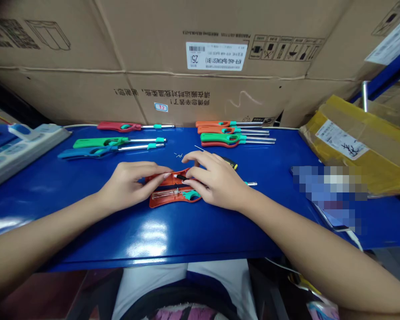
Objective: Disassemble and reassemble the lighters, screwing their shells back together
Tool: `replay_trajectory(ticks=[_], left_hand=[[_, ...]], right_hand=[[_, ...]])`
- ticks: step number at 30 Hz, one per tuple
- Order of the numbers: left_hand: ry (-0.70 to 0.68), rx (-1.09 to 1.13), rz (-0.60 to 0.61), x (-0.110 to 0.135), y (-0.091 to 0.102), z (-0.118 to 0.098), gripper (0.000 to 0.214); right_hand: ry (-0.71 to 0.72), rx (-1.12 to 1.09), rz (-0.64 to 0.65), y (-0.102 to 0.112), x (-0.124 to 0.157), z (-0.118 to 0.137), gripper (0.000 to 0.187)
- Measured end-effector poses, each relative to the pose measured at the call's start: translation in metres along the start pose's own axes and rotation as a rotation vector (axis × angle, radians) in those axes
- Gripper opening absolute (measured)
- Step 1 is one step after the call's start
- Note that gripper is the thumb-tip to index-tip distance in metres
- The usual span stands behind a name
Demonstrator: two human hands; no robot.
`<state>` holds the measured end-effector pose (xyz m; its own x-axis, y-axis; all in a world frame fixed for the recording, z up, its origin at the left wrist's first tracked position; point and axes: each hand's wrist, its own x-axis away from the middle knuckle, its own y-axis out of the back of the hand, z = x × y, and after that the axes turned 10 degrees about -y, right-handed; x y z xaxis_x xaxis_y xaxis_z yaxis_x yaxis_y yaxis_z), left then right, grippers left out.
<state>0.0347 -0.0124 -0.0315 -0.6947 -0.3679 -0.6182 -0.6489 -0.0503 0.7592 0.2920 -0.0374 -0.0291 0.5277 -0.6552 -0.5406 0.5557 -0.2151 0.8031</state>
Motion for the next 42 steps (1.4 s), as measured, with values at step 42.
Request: replay_trajectory(ticks=[42], left_hand=[[0.225,0.045,0.442,-0.001,0.002,-0.012,0.021]], right_hand=[[-0.100,-0.037,0.315,-0.005,-0.001,-0.003,0.017]])
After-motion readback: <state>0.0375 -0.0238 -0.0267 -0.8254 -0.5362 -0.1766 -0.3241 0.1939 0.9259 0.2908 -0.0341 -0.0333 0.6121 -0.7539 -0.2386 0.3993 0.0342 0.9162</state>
